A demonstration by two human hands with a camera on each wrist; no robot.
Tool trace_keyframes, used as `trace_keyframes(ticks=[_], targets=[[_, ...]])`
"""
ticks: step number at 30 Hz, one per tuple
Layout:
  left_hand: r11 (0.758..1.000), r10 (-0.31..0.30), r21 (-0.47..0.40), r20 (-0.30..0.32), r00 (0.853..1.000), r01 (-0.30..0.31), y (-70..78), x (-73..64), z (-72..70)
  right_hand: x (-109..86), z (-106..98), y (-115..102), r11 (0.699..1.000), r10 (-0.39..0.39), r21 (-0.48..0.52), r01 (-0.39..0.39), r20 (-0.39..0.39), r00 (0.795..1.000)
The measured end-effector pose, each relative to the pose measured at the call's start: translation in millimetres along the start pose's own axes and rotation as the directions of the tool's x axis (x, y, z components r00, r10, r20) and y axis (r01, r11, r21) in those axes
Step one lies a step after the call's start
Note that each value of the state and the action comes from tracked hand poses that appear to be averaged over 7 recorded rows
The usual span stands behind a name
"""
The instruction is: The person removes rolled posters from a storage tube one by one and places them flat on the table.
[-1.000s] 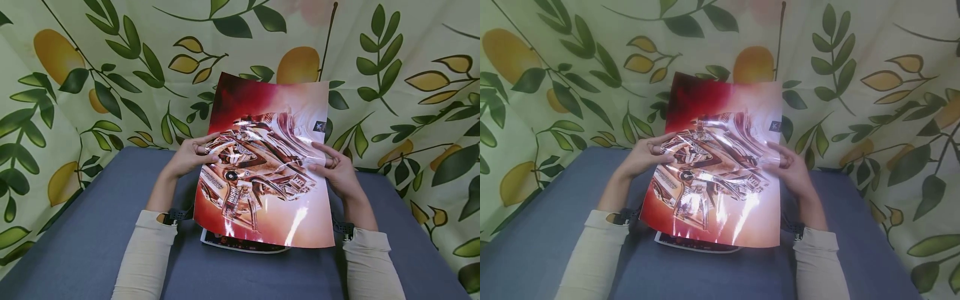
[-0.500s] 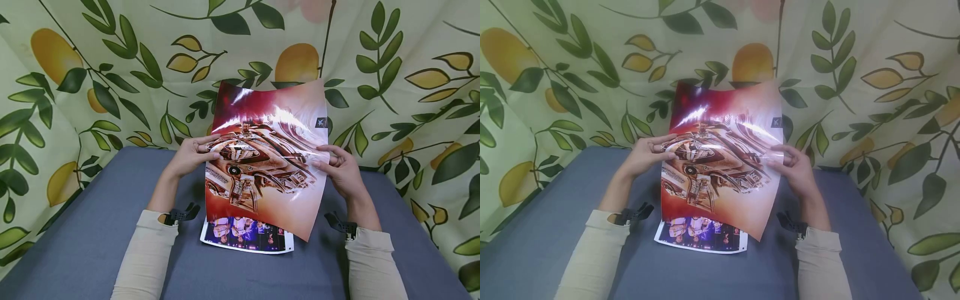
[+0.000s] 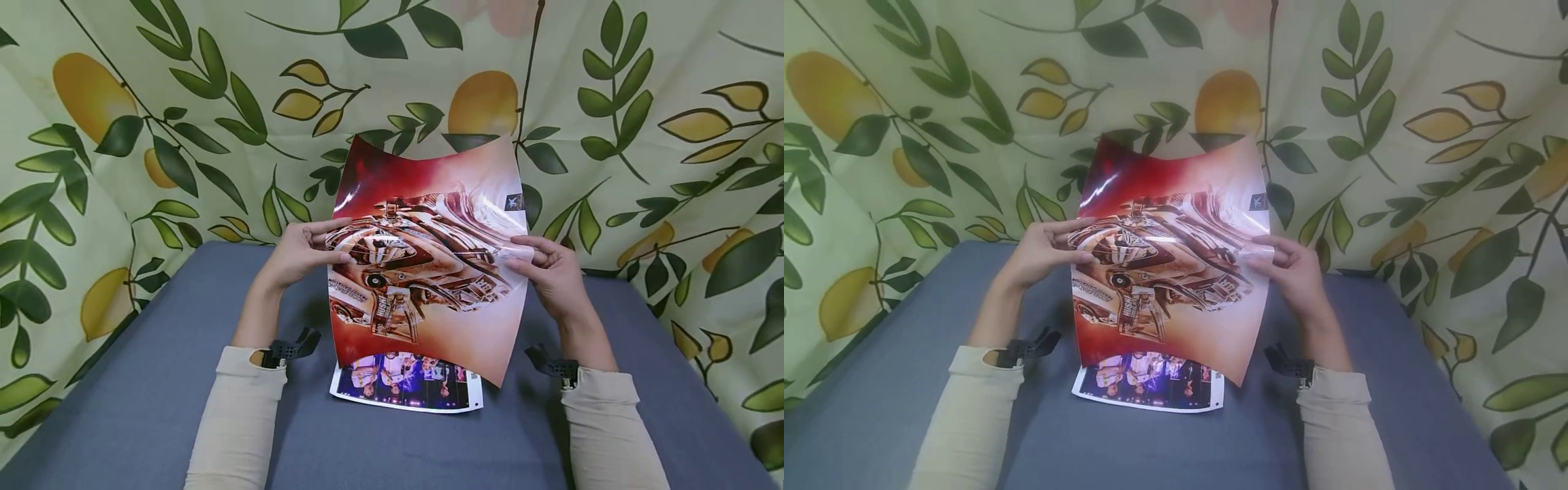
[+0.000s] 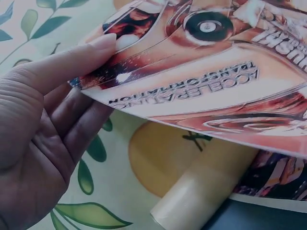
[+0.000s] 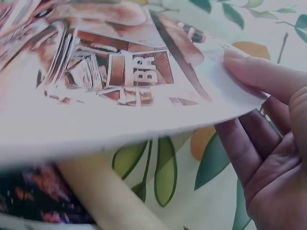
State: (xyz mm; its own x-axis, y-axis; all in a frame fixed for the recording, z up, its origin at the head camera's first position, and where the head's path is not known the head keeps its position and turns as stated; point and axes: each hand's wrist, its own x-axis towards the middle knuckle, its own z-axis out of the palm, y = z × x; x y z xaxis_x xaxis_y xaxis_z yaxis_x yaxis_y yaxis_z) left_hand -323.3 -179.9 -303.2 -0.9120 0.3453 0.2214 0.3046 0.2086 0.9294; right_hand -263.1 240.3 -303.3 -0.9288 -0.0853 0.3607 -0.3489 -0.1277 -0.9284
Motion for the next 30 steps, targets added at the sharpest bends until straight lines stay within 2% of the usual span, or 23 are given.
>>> trace_keyframes(ticks=[2, 4, 7, 10, 14, 18, 23, 26, 30], targets=[[1.0, -0.005, -0.021, 0.006, 1.0, 0.005, 1.3, -0.8, 0.5, 0.2, 1.0, -1.8, 0.997, 0.002, 0.079, -0.001, -0.012, 1.0], [0.999, -0.003, -0.041, 0.011, 1.0, 0.004, 2.5, 0.1, 1.6, 0.0, 2.4, -2.6, 0.997, -0.028, 0.073, 0.031, -0.04, 0.999], [0.998, -0.002, -0.061, -0.003, 1.0, 0.002, 1.9, 1.5, 2.3, -2.1, 4.2, -1.7, 0.992, -0.108, -0.07, 0.104, -0.06, 0.992], [0.997, -0.003, -0.072, -0.024, 1.0, 0.002, -0.2, 1.4, 0.9, -7.8, 2.8, -1.7, 0.953, -0.152, -0.269, 0.142, -0.019, 0.988], [0.995, -0.013, -0.102, -0.022, 1.0, 0.011, -4.5, -1.0, -0.9, -20.2, -3.0, 0.7, 0.938, -0.058, -0.334, 0.092, 0.112, 0.992], [0.993, -0.012, -0.113, -0.008, 1.0, 0.011, -8.7, -5.9, -1.3, -34.0, -6.0, 6.6, 0.93, 0.055, -0.368, 0.023, 0.2, 0.978], [0.993, 0.025, -0.111, -0.006, 1.0, -0.026, -16.1, -14.6, 1.5, -41.6, -3.1, 13.8, 0.932, 0.111, -0.359, -0.043, 0.169, 0.979], [0.998, 0.062, -0.023, -0.026, 0.998, -0.062, -20.8, -24.0, 2.1, -39.4, 0.1, 15.6, 0.93, 0.103, -0.364, -0.048, 0.133, 0.986], [0.994, 0.081, 0.073, -0.015, 0.997, -0.08, -21.6, -38.5, 1.7, -35.5, 3.6, 12.8, 0.918, 0.065, -0.397, -0.022, 0.094, 0.993]])
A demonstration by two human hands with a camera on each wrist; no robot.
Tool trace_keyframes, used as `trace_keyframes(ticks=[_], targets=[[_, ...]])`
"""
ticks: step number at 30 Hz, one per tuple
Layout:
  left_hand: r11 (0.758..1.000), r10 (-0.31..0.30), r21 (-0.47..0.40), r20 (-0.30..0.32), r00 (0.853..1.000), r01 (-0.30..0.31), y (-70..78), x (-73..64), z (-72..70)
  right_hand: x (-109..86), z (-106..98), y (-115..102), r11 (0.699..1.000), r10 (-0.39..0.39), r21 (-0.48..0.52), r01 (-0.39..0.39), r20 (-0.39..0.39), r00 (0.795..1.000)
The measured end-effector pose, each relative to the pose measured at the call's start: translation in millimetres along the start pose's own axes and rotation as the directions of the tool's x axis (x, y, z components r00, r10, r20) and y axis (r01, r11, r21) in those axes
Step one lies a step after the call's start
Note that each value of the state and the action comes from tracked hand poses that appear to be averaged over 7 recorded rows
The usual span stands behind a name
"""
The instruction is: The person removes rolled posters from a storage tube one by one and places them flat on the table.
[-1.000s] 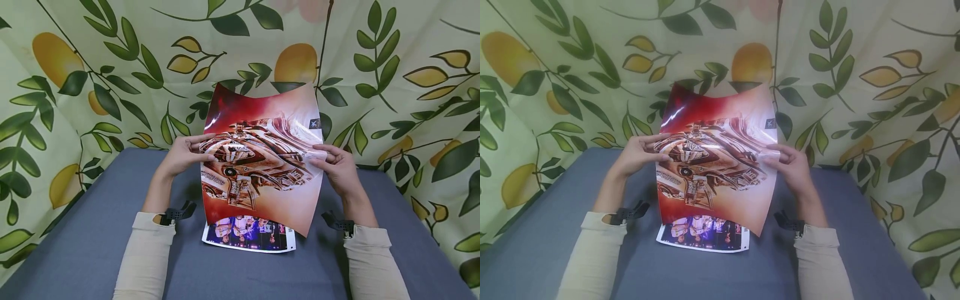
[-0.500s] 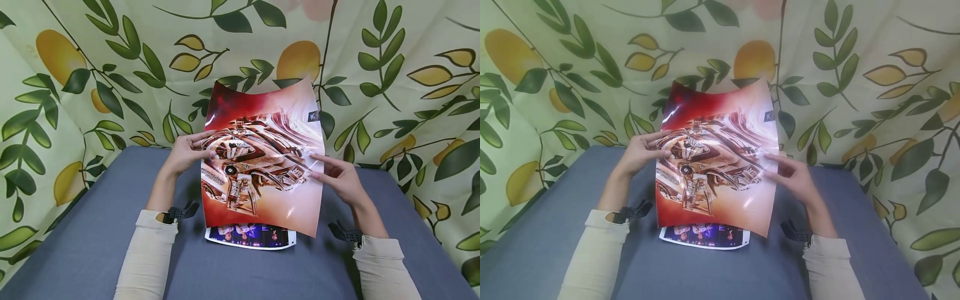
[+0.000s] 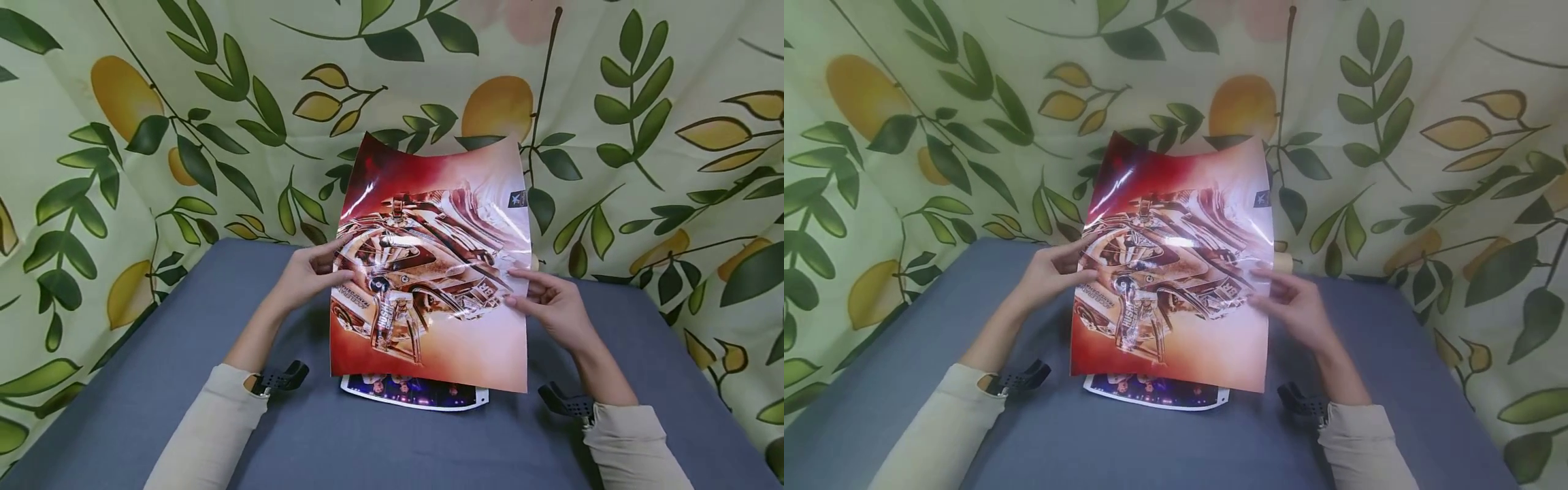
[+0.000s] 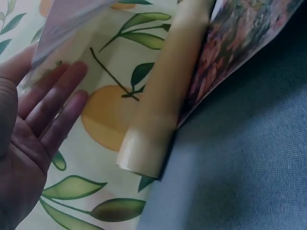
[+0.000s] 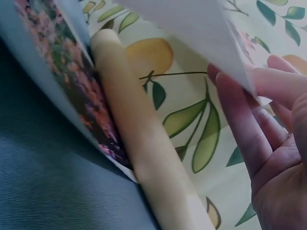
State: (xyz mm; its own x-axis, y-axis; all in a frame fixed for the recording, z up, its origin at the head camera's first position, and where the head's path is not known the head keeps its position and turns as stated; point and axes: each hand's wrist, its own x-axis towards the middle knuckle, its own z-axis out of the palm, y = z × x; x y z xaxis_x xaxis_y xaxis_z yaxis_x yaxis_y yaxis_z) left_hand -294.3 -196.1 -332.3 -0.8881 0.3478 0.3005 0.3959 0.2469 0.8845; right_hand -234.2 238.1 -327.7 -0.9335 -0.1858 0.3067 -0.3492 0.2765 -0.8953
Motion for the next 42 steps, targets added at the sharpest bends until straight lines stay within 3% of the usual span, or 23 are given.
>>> trace_keyframes(ticks=[5, 10, 15, 18, 21, 24, 27, 30, 37, 42], targets=[[1.0, 0.013, -0.006, 0.051, 0.999, -0.013, 4.1, -6.2, 5.2, 0.0, 0.3, -4.6, 1.0, -0.013, 0.027, 0.013, -0.025, 1.0], [0.999, -0.015, -0.033, 0.107, 0.994, 0.019, 4.0, -7.4, 9.6, -2.6, 5.7, -5.9, 0.999, -0.021, 0.023, 0.022, -0.073, 0.997], [0.997, -0.046, -0.056, 0.065, 0.997, 0.049, 0.9, -6.2, 9.9, -6.2, 15.6, -0.1, 1.0, -0.016, 0.004, 0.016, -0.129, 0.992], [0.995, -0.07, -0.062, 0.039, 0.997, 0.072, -1.0, -4.4, 8.6, -7.9, 17.8, 2.4, 1.0, -0.021, -0.011, 0.02, -0.112, 0.993], [0.995, -0.082, -0.053, 0.024, 0.996, 0.083, -0.9, -3.5, 6.9, -7.1, 15.0, 1.3, 0.999, -0.022, 0.031, 0.024, -0.041, 0.999], [0.994, -0.085, -0.066, 0.034, 0.996, 0.087, 0.7, -4.1, 5.0, -4.3, 10.4, -1.5, 0.996, -0.019, 0.082, 0.015, 0.045, 0.999], [0.99, -0.088, -0.105, 0.062, 0.994, 0.094, 2.6, -4.6, 3.8, -1.6, 6.6, -3.3, 0.991, -0.008, 0.133, -0.003, 0.081, 0.997], [0.988, -0.098, -0.107, 0.092, 0.991, 0.108, 4.5, -4.7, 3.5, -0.1, 3.9, -3.2, 0.986, -0.012, 0.165, 0.0, 0.072, 0.997], [0.996, -0.054, -0.056, 0.207, 0.977, 0.067, 0.8, -5.4, 2.3, 0.2, -0.6, 2.1, 0.989, -0.01, 0.149, 0.005, 0.034, 0.999], [0.994, -0.078, -0.064, 0.15, 0.986, 0.089, -1.9, -3.5, 6.7, -1.0, -2.3, 0.3, 0.988, -0.01, 0.156, 0.008, 0.015, 1.0]])
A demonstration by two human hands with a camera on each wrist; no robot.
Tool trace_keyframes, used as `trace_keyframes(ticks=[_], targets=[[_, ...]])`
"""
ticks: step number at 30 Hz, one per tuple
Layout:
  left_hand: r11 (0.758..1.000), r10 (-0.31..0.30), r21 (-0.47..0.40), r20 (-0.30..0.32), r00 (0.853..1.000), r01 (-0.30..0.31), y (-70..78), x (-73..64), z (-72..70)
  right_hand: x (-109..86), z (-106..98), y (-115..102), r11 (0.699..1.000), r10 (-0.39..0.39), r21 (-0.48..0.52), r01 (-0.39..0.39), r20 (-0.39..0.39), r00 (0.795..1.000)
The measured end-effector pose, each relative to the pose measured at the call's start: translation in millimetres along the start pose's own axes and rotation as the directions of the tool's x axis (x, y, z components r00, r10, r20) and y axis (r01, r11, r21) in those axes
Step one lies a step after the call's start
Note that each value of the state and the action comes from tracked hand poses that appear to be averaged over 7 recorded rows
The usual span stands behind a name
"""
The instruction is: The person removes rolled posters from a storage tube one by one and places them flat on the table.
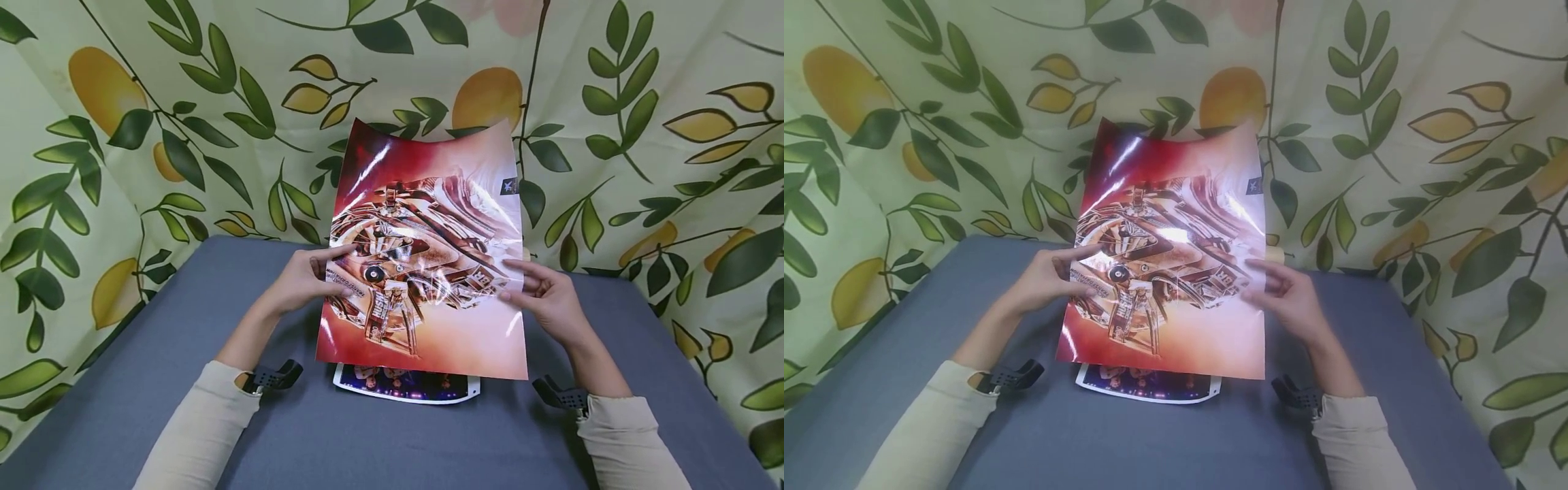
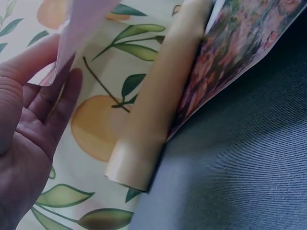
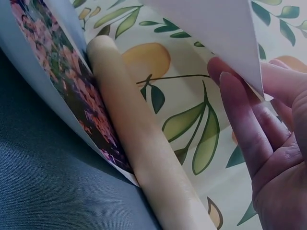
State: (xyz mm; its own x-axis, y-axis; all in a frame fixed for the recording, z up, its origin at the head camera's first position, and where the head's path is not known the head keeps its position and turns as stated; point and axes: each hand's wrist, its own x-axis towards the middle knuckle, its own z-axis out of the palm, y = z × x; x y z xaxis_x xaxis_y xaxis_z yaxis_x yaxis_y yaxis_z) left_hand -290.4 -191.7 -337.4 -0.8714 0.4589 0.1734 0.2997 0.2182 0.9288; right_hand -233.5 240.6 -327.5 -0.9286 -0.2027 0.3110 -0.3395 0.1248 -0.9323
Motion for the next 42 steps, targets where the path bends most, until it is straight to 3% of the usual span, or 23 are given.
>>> trace_keyframes(ticks=[4, 9, 23, 27, 30, 34, 37, 42], targets=[[1.0, 0.023, -0.009, -0.039, 0.999, -0.024, -1.4, 2.8, 2.3, 0.7, -1.3, -1.3, 1.0, 0.002, -0.004, -0.002, -0.021, 1.0], [0.998, 0.053, -0.026, -0.037, 0.998, -0.054, -2.0, 5.4, 4.9, -0.5, -3.8, -0.4, 1.0, 0.022, 0.007, -0.022, -0.038, 0.999], [0.997, 0.072, -0.025, -0.039, 0.997, -0.073, -7.6, 3.8, 5.6, 0.4, -4.2, 8.8, 0.966, 0.077, 0.249, -0.076, 0.004, 0.997], [0.998, 0.059, -0.011, -0.069, 0.996, -0.059, -7.6, 5.4, 7.5, -1.3, -5.5, 5.4, 0.983, 0.069, 0.17, -0.068, 0.004, 0.998], [0.999, 0.044, 0.002, -0.088, 0.995, -0.044, -6.7, 6.6, 8.9, -1.2, -6.2, 3.6, 0.997, 0.075, -0.003, -0.075, 0.043, 0.996], [0.999, 0.037, -0.019, -0.094, 0.995, -0.039, -5.8, 7.2, 7.5, 1.0, -5.1, 2.5, 0.983, 0.081, -0.172, -0.064, 0.096, 0.992], [0.996, 0.05, -0.064, -0.081, 0.995, -0.055, -6.2, 6.6, 4.9, 1.2, -4.4, 1.2, 0.988, 0.068, -0.149, -0.053, 0.097, 0.993], [0.988, 0.081, -0.127, -0.047, 0.996, -0.086, -7.0, 5.5, 3.7, 0.2, -4.7, 2.2, 0.998, 0.05, 0.032, -0.054, 0.108, 0.993]])
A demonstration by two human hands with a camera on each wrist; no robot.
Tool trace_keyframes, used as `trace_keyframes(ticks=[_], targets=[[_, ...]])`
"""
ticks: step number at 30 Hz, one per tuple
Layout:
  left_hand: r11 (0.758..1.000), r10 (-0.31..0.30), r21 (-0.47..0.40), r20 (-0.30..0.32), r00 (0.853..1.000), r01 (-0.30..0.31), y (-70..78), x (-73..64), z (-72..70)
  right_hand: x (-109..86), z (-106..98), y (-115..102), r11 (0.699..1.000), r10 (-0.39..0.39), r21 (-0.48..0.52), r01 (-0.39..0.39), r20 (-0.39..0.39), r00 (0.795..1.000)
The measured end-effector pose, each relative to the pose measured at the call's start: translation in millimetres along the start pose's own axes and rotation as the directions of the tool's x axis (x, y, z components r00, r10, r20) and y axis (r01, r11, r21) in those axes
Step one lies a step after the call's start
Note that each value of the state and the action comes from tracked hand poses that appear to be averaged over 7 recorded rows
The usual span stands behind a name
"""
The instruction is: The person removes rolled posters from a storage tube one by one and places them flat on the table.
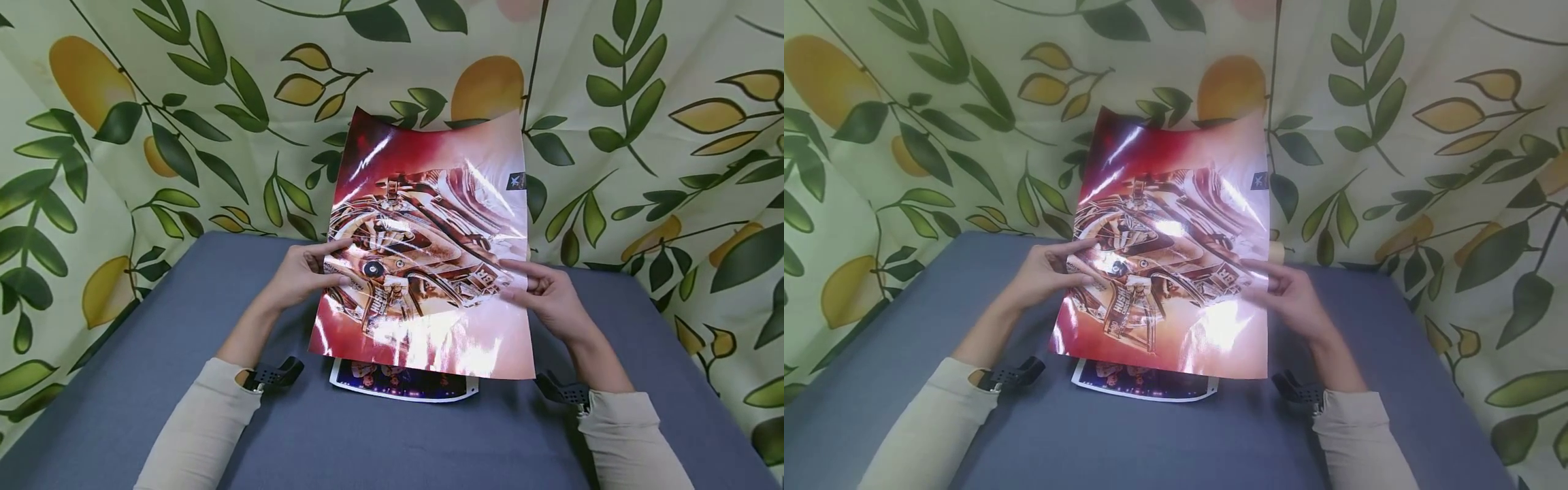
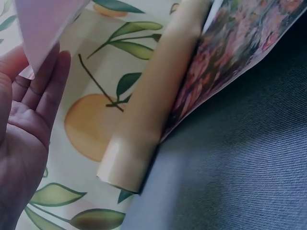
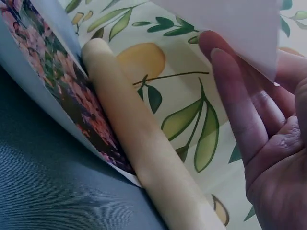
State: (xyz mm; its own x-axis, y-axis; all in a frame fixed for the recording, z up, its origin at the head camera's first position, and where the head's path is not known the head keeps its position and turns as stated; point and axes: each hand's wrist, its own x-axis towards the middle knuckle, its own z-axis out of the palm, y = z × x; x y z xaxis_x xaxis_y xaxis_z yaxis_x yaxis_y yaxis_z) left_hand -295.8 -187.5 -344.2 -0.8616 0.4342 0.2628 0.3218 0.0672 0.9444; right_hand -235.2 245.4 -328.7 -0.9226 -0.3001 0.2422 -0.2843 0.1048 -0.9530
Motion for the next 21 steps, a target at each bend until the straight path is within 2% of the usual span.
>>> trace_keyframes(ticks=[8, 12, 16, 20, 21], targets=[[1.0, 0.02, -0.016, 0.008, 1.0, -0.02, 0.3, -0.4, -0.7, 0.8, 4.0, 3.0, 0.982, -0.028, 0.184, 0.036, -0.041, 0.999], [1.0, 0.026, 0.0, 0.003, 1.0, -0.026, 2.4, -0.5, -0.7, 1.8, 4.1, 1.3, 0.973, -0.032, 0.227, 0.044, -0.057, 0.998], [1.0, 0.023, -0.014, 0.001, 1.0, -0.023, -1.0, -0.4, 0.8, -0.9, 3.1, 2.1, 0.993, -0.014, 0.117, 0.021, -0.061, 0.998], [0.998, 0.002, -0.065, -0.007, 1.0, -0.002, -2.0, 0.1, -0.8, -2.0, 1.6, 2.6, 0.997, -0.014, -0.081, 0.013, -0.011, 1.0], [0.998, -0.001, -0.069, -0.007, 1.0, 0.001, -1.0, 0.2, -2.2, -1.7, 1.2, 2.2, 0.995, -0.016, -0.102, 0.017, 0.014, 1.0]])
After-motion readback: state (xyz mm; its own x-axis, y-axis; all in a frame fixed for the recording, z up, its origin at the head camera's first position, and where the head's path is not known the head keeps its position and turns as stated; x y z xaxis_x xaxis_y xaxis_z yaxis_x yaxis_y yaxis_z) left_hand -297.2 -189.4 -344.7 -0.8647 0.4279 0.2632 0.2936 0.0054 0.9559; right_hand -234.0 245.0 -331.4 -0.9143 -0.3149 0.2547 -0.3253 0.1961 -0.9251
